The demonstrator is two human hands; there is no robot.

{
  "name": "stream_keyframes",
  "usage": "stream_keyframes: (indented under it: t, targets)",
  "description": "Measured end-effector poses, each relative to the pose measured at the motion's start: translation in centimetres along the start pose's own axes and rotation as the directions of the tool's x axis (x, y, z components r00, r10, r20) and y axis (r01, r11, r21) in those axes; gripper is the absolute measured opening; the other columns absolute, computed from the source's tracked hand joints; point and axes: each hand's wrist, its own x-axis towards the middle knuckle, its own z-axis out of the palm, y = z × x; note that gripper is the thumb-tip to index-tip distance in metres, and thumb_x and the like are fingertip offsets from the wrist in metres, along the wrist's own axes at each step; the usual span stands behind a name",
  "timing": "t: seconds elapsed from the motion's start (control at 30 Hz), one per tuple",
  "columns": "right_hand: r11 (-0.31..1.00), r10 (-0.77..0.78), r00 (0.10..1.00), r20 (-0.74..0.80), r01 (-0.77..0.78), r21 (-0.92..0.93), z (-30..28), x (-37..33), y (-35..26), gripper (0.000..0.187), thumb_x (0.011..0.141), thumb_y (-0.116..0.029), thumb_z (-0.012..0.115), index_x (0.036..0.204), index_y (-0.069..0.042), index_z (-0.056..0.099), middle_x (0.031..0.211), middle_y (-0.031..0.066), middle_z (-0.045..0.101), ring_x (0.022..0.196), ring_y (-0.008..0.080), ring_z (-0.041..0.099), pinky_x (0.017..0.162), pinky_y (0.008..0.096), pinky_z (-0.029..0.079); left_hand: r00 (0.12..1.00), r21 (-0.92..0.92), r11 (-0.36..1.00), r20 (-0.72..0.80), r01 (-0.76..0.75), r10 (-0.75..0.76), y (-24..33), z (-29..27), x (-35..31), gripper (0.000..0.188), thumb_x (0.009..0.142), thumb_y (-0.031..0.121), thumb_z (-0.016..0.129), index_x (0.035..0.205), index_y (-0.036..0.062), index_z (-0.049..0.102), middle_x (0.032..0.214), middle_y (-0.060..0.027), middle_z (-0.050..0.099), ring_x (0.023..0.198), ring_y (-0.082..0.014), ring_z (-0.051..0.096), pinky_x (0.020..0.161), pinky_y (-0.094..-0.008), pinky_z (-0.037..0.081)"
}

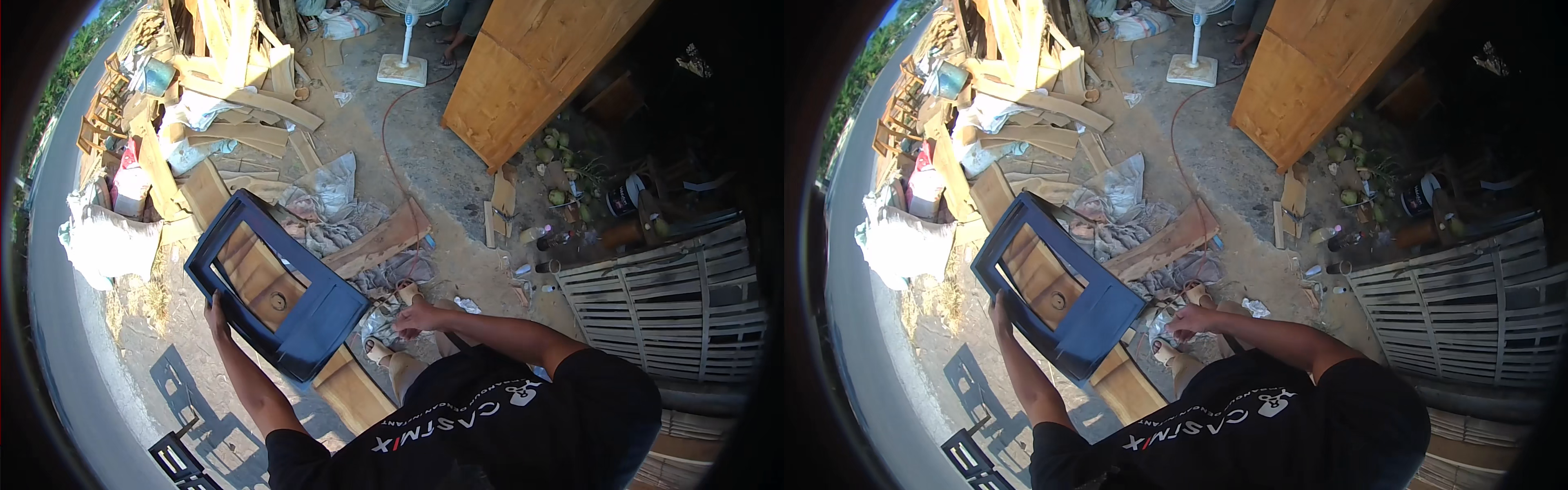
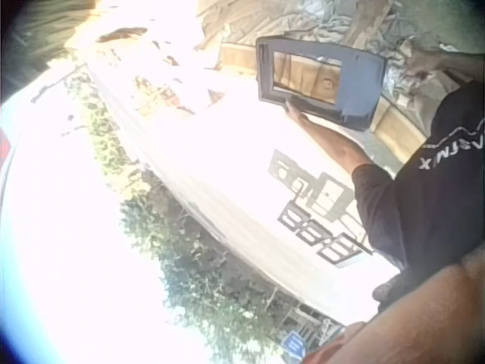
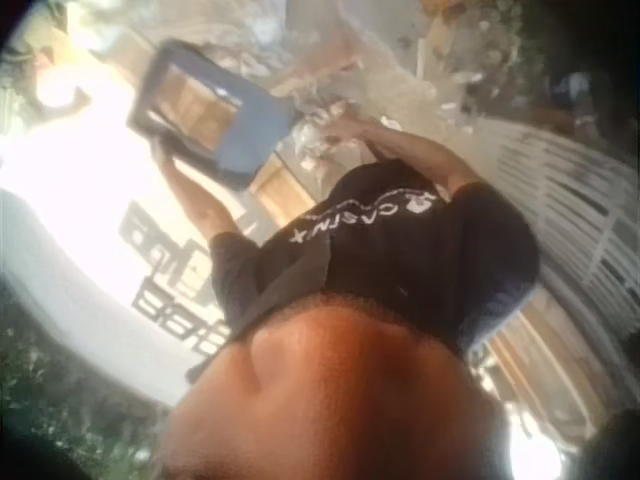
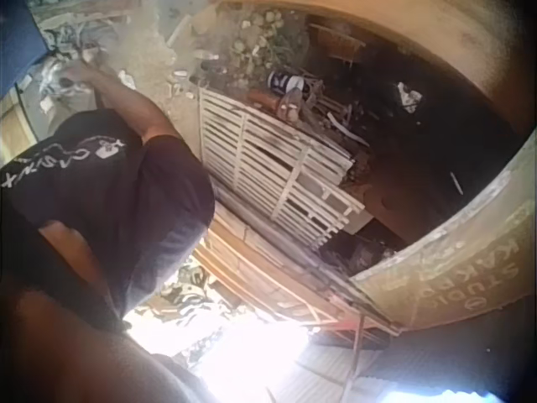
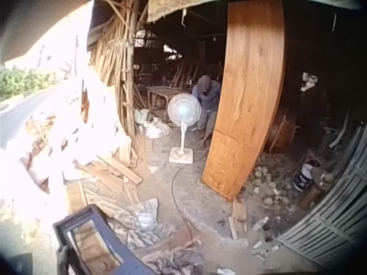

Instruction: The person prepares paint in a canister, pours it into a spray gun, and then uses the spray gun to apply a finish to a wooden frame.

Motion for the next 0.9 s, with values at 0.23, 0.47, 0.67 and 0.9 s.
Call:
stream_keyframes:
  t: [0.23, 0.47, 0.67, 0.9]
  targets:
    - [0.991, 0.125, 0.615, -0.779, -0.122, 0.063, -24.1, -12.0, 15.1, 0.03, 0.093, -0.032, 0.078, 0.097, -0.004, 0.07, 0.081, 0.0052, 0.071, 0.063, 0.0145, 0.066, 0.058, 0.0312, 0.054, 0.934, 0.482, 0.872, -0.263, -0.09, 0.242, 2.6, 2.5, -3.4, 0.1, 0.089, 0.065, 0.07, 0.158, 0.0017, 0.036, 0.14, -0.0332, 0.056, 0.126, -0.0464, 0.06, 0.103, -0.0519, 0.051]
    - [0.91, 0.178, 0.558, -0.811, -0.407, -0.08, -38.5, -15.9, 36.6, 0.034, 0.092, -0.039, 0.074, 0.091, -0.005, 0.074, 0.074, 0.0068, 0.073, 0.063, 0.0176, 0.07, 0.063, 0.0348, 0.058, 0.738, 0.898, 0.416, -0.186, -0.14, 0.649, 9.5, 18.2, -19.0, 0.082, 0.099, 0.067, 0.052, 0.153, 0.0054, 0.044, 0.131, -0.0331, 0.056, 0.123, -0.0478, 0.058, 0.098, -0.0602, 0.052]
    - [0.868, 0.276, 0.425, -0.862, -0.495, 0.034, -50.5, -4.2, 39.2, 0.051, 0.091, -0.055, 0.065, 0.075, -0.008, 0.077, 0.067, 0.009, 0.074, 0.07, 0.0258, 0.075, 0.081, 0.0415, 0.059, 0.61, 0.772, 0.077, 0.432, -0.631, 0.664, 8.8, 43.0, -30.3, 0.047, 0.112, 0.038, 0.045, 0.133, -0.0022, 0.058, 0.133, -0.0229, 0.06, 0.12, -0.0395, 0.061, 0.099, -0.0533, 0.053]
    - [0.944, 0.219, 0.003, -0.976, -0.254, 0.211, -74.4, 8.9, 46.5, 0.065, 0.085, -0.06, 0.077, 0.095, 0.004, 0.075, 0.079, 0.0144, 0.074, 0.065, 0.0216, 0.073, 0.058, 0.0346, 0.059, 0.706, 0.68, 0.506, 0.685, -0.531, -0.181, -8.5, 64.2, -41.7, 0.025, 0.096, 0.008, 0.067, 0.12, 0.0025, 0.065, 0.132, -0.0247, 0.061, 0.126, -0.0438, 0.057, 0.103, -0.0517, 0.048]
